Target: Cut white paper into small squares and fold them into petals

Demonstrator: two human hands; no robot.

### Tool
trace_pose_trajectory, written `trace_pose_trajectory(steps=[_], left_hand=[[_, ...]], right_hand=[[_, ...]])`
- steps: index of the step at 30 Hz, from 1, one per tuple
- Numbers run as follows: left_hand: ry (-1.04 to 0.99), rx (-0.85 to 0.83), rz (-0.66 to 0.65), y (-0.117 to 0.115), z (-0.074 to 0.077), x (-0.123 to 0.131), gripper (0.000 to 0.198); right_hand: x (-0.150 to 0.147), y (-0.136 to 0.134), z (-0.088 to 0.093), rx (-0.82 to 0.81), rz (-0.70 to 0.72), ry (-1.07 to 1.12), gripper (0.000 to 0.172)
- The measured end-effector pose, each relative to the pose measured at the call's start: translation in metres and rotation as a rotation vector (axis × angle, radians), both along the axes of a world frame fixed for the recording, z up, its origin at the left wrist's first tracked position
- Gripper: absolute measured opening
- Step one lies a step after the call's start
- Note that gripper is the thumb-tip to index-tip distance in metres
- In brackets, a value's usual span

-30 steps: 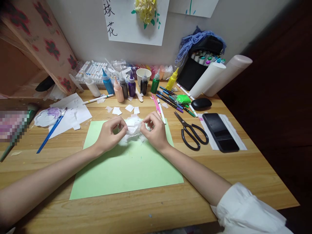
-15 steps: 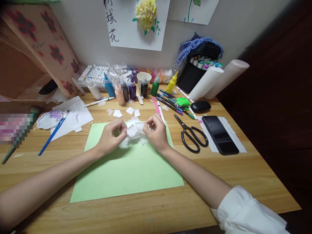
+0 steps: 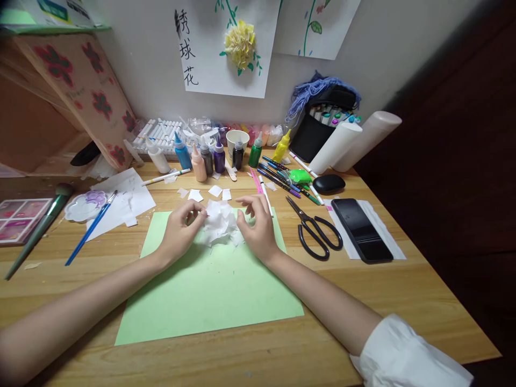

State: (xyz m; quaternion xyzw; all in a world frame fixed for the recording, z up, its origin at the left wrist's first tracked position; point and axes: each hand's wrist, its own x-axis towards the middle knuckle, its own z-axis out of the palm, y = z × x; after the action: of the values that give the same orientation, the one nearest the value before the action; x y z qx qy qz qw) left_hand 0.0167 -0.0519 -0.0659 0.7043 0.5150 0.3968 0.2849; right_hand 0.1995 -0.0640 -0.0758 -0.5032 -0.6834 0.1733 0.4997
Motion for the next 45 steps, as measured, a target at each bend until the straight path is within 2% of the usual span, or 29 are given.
trace_pose_trajectory(steps=[4,8,16,23,29,36,45], left_hand=[[0.031,0.047,-0.143,-0.0024,0.0022,0.0018,0.012],[0.035,0.085,-0.208,-0.0038,0.0036,0.0027,0.012],[0.014,0.078,-0.216,-0.0038,0.0033,0.0032,0.013],[0.002,0.095,-0.145,-0.0036,-0.0011,0.0035,0.011],[-0.009,0.107,-0.138,-0.0028,-0.0032,0.0029,0.008],[-0.002,0.128,-0.144,-0.0032,-0.0024,0.0025,0.006],[0.026,0.151,-0.194,-0.0040,0.0019,0.0041,0.007]], right_hand=[[-0.0029,-0.0047,0.0034,0.090,0.155,-0.137,0.023],[-0.0036,-0.0035,0.0025,0.116,0.183,-0.178,0.025],[-0.0032,-0.0032,-0.0003,0.162,0.242,-0.193,0.034],[-0.0030,-0.0034,-0.0015,0.194,0.296,-0.201,0.043],[-0.0029,-0.0026,-0.0021,0.183,0.332,-0.186,0.046],[-0.0022,-0.0029,-0.0025,0.176,0.333,-0.171,0.041],[-0.0016,-0.0021,-0.0016,0.089,0.262,-0.082,0.023]])
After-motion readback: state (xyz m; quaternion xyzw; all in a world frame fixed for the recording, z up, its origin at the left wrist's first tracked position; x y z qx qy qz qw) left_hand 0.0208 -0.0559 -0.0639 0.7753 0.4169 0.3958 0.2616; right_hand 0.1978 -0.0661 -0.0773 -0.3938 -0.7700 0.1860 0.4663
